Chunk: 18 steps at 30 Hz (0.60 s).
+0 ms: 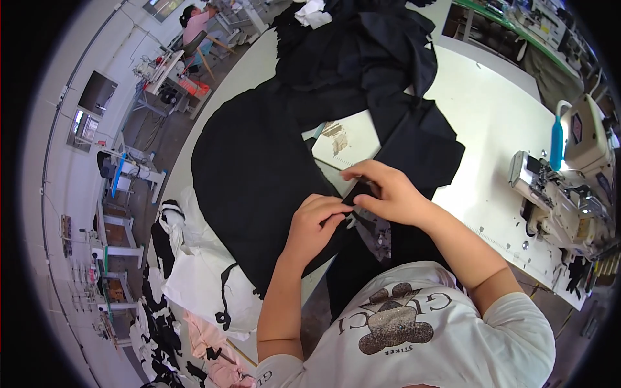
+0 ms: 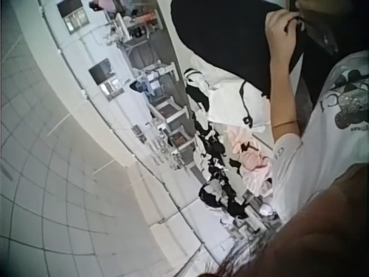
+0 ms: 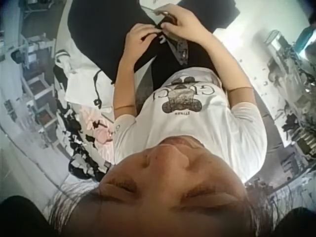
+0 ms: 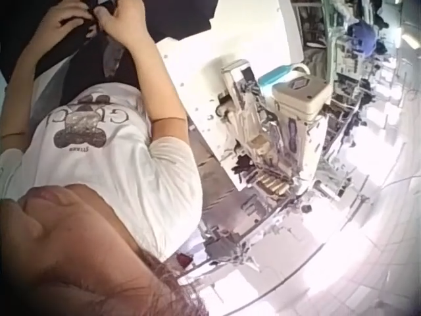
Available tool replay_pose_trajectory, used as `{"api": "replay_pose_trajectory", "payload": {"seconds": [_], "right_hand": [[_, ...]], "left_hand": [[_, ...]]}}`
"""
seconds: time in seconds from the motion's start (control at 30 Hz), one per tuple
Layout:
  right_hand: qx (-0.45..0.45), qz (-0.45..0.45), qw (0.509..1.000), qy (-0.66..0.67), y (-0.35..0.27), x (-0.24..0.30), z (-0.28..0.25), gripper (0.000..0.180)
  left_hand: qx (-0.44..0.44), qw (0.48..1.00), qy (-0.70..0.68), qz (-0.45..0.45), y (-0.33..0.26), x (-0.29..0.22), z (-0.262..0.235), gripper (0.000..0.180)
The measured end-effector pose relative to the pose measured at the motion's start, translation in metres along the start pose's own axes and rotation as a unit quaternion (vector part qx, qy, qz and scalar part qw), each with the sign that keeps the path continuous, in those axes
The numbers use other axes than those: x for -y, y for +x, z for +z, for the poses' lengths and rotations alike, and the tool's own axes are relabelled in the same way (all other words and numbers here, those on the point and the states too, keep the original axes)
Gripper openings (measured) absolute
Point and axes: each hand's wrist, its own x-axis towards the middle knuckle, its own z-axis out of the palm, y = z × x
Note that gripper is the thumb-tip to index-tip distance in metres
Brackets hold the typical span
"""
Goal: Trimming excess threads from black fabric pieces using hand snips in a factory setting.
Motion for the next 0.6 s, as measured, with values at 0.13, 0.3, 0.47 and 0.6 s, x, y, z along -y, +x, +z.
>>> {"api": "replay_pose_trajectory", "payload": {"seconds": [0.13, 0.3, 0.47, 0.6], "right_hand": [[0.158, 0.027, 0.987, -0.016, 0.025, -0.007, -0.024, 0.027], [0.011, -0.136, 0.987, -0.083, 0.055, 0.064, -0.040, 0.020], [-0.121, -0.270, 0.931, -0.214, 0.086, 0.134, -0.074, 0.017], [-0.188, -0.378, 0.887, -0.189, 0.103, 0.177, -0.116, 0.014]], "left_hand": [[-0.138, 0.987, -0.074, 0.013, 0.008, -0.006, 0.013, 0.030], [-0.228, 0.913, -0.336, -0.031, 0.067, -0.026, 0.054, 0.058], [-0.263, 0.948, -0.180, 0.013, 0.119, -0.060, 0.039, 0.019], [-0.283, 0.953, -0.108, 0.018, 0.137, -0.061, 0.020, 0.016]]}}
